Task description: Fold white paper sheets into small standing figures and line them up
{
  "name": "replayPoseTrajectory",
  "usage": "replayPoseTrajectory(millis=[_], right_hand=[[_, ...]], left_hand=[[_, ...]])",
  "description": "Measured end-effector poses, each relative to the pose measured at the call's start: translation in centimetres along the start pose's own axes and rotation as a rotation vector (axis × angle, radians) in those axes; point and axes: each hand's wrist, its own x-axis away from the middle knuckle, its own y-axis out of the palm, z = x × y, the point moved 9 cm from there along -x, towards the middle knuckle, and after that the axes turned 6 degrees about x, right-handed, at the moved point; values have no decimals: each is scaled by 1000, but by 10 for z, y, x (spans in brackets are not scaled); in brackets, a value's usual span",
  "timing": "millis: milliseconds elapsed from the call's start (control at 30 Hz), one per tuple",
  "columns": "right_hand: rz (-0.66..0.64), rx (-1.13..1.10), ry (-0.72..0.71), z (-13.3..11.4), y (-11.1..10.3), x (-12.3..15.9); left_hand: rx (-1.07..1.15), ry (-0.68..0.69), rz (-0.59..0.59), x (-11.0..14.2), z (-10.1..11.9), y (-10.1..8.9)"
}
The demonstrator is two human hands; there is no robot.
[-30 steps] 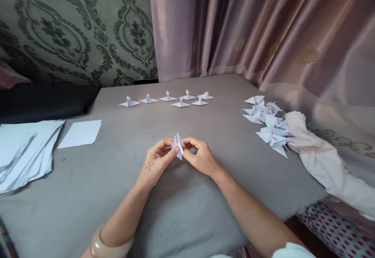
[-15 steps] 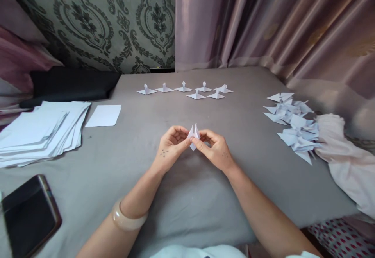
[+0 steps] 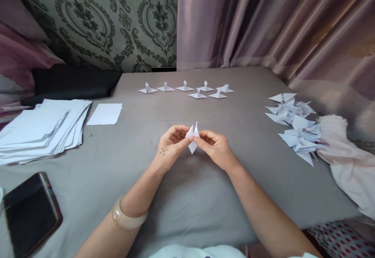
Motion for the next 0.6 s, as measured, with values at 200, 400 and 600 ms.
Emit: replayPoseTrajectory(millis=[200,400,600], right_hand=[[0,11,3,5,0,-2],[45,38,55,17,-4,-4],[36,-120,181,30,0,-3]], left_hand=[[28,-52,27,-3,-7,-6],[24,-198,-48,-1,-22,0],[65,-172,-28,-1,-19,1]])
